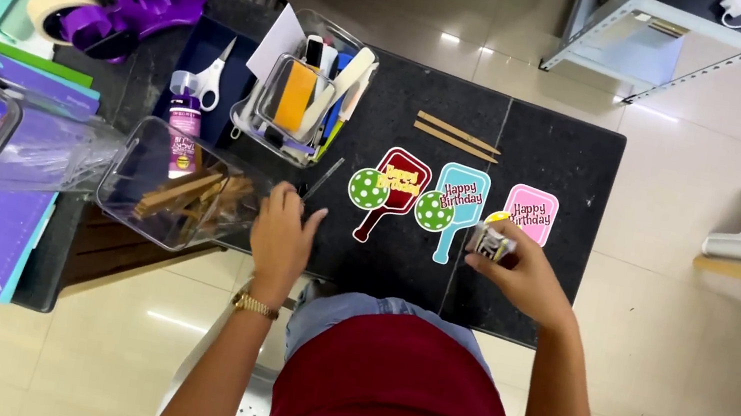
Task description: Assembling birthday signs by gluing wooden sticks to paper cutouts
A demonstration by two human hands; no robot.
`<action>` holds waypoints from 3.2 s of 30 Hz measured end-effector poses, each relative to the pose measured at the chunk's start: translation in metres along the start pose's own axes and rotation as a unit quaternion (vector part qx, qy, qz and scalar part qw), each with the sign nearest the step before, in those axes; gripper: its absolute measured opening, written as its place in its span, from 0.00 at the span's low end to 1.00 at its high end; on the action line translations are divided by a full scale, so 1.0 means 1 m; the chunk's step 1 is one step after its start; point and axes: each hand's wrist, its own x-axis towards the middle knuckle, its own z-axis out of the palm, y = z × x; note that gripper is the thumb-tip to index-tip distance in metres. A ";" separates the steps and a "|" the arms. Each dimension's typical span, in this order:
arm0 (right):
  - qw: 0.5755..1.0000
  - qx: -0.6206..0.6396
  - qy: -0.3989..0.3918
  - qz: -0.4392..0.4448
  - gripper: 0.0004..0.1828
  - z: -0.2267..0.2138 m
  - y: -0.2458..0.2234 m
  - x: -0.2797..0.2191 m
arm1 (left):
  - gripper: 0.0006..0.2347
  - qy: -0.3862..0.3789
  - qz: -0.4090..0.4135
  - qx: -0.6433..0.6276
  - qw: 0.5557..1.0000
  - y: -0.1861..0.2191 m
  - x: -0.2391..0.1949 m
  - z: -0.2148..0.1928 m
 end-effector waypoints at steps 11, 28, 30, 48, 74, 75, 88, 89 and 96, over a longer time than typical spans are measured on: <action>0.835 0.287 0.323 -0.342 0.22 0.004 -0.036 -0.030 | 0.12 -0.283 0.058 -0.669 0.685 0.123 -0.009 -0.120; 0.774 0.313 0.323 -0.445 0.19 0.039 -0.142 -0.073 | 0.11 -0.131 0.308 -0.490 0.805 0.140 -0.002 -0.221; 0.785 0.311 0.334 -0.420 0.20 0.054 -0.142 -0.072 | 0.09 -0.106 0.342 -0.472 0.806 0.141 0.001 -0.224; 0.801 0.323 0.433 -0.260 0.10 0.134 -0.070 -0.071 | 0.08 -0.034 0.409 -0.409 0.815 0.103 -0.020 -0.169; 0.786 0.428 0.422 -0.142 0.14 0.119 -0.053 -0.071 | 0.13 -0.508 0.053 -0.697 0.503 0.026 -0.036 -0.124; 0.781 0.386 0.458 -0.176 0.13 0.110 -0.052 -0.072 | 0.11 -0.466 0.059 -0.690 0.551 0.018 -0.041 -0.109; 0.899 0.194 0.321 -0.224 0.46 0.128 -0.094 -0.065 | 0.11 -0.019 0.120 -0.616 0.778 0.061 -0.004 -0.149; 0.904 0.196 0.307 -0.225 0.46 0.141 -0.088 -0.059 | 0.11 -0.008 0.110 -0.614 0.782 0.069 -0.002 -0.158; 0.906 -0.128 0.231 -0.330 0.22 0.209 -0.100 -0.040 | 0.12 0.315 0.163 -0.575 0.737 0.043 -0.002 -0.152</action>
